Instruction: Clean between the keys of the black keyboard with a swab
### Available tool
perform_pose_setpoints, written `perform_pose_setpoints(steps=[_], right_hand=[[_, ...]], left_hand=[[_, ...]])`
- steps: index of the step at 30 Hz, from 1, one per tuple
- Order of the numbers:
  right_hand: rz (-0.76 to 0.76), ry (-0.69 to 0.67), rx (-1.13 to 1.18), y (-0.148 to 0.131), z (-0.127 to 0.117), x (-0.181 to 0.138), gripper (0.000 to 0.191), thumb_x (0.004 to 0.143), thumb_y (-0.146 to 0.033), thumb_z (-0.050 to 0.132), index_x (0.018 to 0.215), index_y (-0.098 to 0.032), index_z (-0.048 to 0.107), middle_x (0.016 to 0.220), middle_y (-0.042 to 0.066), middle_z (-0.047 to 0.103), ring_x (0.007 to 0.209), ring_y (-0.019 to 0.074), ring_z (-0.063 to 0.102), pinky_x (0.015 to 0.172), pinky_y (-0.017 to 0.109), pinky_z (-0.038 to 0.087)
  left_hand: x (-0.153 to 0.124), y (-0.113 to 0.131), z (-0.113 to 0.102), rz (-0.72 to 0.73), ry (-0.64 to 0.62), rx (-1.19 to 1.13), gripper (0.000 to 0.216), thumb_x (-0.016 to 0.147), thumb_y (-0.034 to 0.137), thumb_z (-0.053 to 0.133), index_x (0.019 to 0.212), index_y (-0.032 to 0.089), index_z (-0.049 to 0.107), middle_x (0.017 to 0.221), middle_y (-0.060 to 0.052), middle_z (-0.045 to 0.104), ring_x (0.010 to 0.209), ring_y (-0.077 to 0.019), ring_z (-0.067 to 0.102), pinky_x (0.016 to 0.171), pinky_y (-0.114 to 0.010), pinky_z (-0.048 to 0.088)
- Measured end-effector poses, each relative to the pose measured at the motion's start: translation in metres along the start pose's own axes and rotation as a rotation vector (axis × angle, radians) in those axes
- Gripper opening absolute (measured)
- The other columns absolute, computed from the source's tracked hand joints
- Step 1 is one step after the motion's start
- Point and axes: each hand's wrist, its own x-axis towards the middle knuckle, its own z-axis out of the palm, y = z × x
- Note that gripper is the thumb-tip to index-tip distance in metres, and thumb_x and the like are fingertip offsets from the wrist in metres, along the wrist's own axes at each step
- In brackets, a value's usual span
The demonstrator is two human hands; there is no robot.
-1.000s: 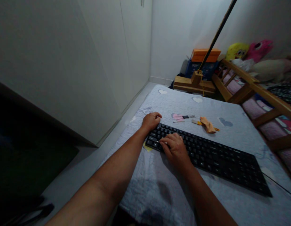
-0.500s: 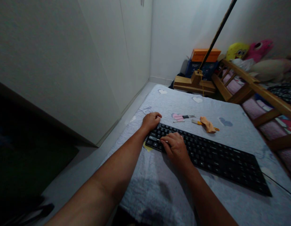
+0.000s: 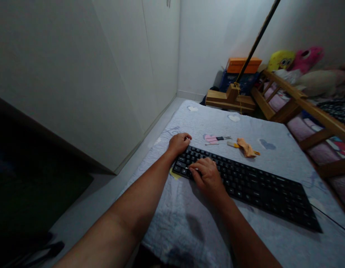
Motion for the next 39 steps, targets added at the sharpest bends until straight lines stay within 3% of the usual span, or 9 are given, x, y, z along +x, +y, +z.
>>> perform_pose_setpoints(steps=[39], right_hand=[[0.035, 0.063, -0.031, 0.0077, 0.0008, 0.0027, 0.017, 0.093, -0.021, 0.055, 0.088, -0.02, 0.071, 0.083, 0.005, 0.067, 0.085, 0.0215, 0.052, 0.079, 0.036, 0.037]], left_hand=[[0.0011, -0.0023, 0.0015, 0.002, 0.01, -0.003, 0.03, 0.081, 0.022, 0.051, 0.099, 0.02, 0.075, 0.089, -0.003, 0.074, 0.083, -0.0172, 0.065, 0.079, -0.026, 0.049]])
